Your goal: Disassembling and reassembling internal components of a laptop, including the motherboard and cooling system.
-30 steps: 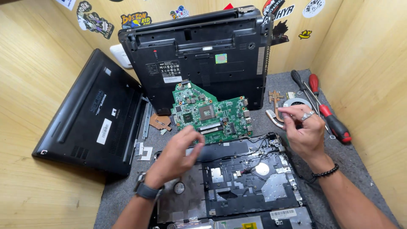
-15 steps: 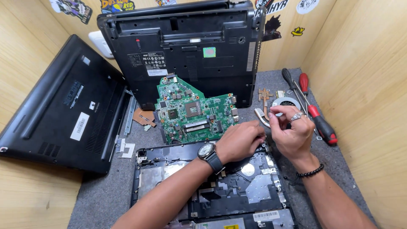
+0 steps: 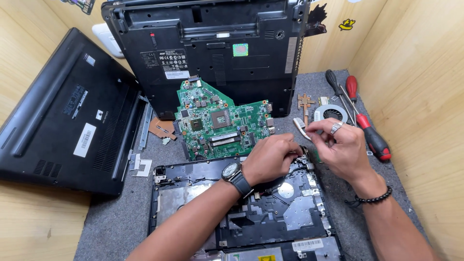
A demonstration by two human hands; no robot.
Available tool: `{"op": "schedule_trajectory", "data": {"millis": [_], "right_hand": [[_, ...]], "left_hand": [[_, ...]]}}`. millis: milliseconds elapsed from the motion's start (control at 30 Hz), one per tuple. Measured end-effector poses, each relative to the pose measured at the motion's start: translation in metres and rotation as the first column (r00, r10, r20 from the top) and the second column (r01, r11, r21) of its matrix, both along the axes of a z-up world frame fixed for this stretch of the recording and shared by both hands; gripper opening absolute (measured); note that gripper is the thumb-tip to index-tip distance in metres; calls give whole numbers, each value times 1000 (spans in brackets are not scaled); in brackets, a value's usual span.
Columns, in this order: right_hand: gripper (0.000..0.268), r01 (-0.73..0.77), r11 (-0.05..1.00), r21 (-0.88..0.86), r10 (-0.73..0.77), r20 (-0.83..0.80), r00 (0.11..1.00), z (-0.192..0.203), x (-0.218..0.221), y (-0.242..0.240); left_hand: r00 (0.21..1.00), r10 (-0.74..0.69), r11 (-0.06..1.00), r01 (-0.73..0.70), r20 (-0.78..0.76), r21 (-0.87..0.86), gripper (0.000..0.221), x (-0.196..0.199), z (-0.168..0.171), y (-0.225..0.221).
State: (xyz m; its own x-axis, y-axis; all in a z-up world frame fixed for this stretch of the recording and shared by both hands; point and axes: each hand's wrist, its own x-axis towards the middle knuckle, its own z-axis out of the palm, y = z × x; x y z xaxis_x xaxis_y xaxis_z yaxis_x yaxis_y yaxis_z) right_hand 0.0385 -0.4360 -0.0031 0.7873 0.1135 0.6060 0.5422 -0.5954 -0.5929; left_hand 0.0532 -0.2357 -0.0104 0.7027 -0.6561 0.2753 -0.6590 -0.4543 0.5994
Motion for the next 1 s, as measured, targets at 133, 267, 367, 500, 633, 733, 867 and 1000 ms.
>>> {"op": "schedule_trajectory", "data": {"millis": [133,267,367,500,633,733,867,1000], "right_hand": [[20,-127,987,-100,108,-169,980,18,-12,-5],[13,-223,885,-409,103,-295,950,16,-16,-13],[18,-200,839,-506,47,-298,953,9,-16,-15],[23,-147,843,-517,1,-272,962,10,-17,-12],[23,-153,812,-563,28,-224,974,5,-14,-13],[26,-136,782,-608,30,-181,983,0,-13,-15],[24,-98,747,-658,-9,-157,988,-8,-10,-19],[24,-105,741,-664,4,-151,988,-10,-10,-19]], "left_hand": [[1000,18,1000,-18,24,-11,11,0,-6,-1],[997,70,997,-69,-36,38,15,4,-14,-5],[994,78,997,-76,-73,30,15,5,-16,-5],[992,94,996,-93,-83,17,10,7,-20,-5],[991,97,995,-96,-94,15,11,6,-19,-5],[989,105,994,-102,-101,34,12,6,-19,-6],[990,114,993,-113,-84,19,11,6,-22,-6],[989,130,992,-130,-74,2,10,6,-24,-6]]}}
